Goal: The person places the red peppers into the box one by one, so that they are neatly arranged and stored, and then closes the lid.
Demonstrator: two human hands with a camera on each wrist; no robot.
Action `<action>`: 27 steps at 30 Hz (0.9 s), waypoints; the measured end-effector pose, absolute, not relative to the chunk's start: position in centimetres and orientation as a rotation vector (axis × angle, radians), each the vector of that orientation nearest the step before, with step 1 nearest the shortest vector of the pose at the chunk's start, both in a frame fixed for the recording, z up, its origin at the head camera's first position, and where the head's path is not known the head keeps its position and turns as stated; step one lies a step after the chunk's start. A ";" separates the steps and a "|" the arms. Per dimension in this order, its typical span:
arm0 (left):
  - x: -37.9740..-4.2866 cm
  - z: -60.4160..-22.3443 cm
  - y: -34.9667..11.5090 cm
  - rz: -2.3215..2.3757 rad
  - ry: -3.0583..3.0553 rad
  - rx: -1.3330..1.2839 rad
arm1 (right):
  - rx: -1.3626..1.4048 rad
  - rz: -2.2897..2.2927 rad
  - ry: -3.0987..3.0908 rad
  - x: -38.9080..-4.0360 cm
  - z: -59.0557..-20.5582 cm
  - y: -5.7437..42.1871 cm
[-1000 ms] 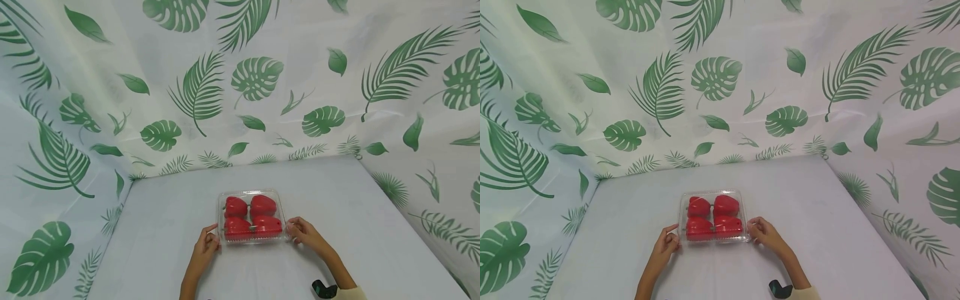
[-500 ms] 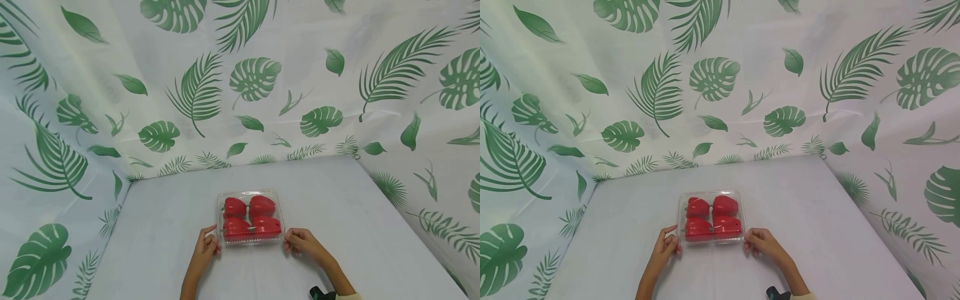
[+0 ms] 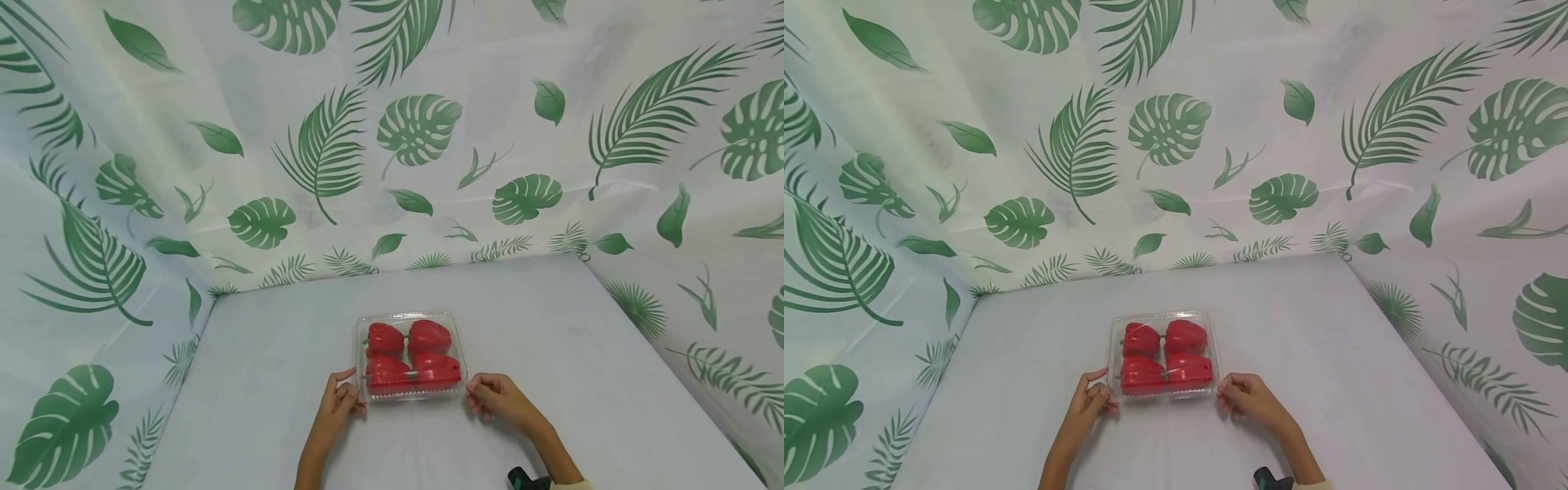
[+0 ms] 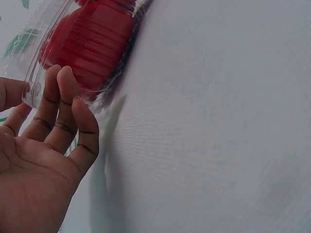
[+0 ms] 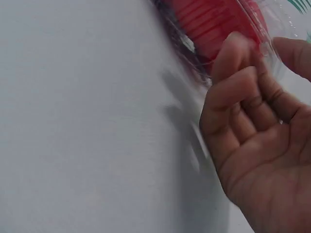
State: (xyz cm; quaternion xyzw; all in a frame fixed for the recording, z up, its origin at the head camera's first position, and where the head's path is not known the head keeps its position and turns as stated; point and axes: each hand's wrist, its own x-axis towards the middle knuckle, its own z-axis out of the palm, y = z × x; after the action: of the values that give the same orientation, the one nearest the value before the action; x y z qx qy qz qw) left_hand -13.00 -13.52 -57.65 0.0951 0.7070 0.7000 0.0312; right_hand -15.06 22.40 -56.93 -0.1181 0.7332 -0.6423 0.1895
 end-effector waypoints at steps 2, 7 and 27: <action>-13.0 -57.6 -13.5 2.154 2.180 0.292 | -0.227 -1.810 2.159 -15.0 -56.5 22.3; -13.0 -57.5 -13.4 2.151 2.175 0.263 | -0.213 -1.812 2.508 -15.4 -55.5 21.1; -13.2 -57.1 -13.8 2.095 2.118 0.116 | -0.517 -1.606 2.667 -16.0 -56.1 18.6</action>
State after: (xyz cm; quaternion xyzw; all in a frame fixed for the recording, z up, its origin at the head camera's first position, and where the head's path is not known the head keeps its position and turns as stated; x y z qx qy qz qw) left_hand -13.15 -13.84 -57.14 0.0386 0.7080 0.7006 0.0800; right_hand -15.98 18.55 -56.08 -0.1640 0.8451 -0.5089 -0.0071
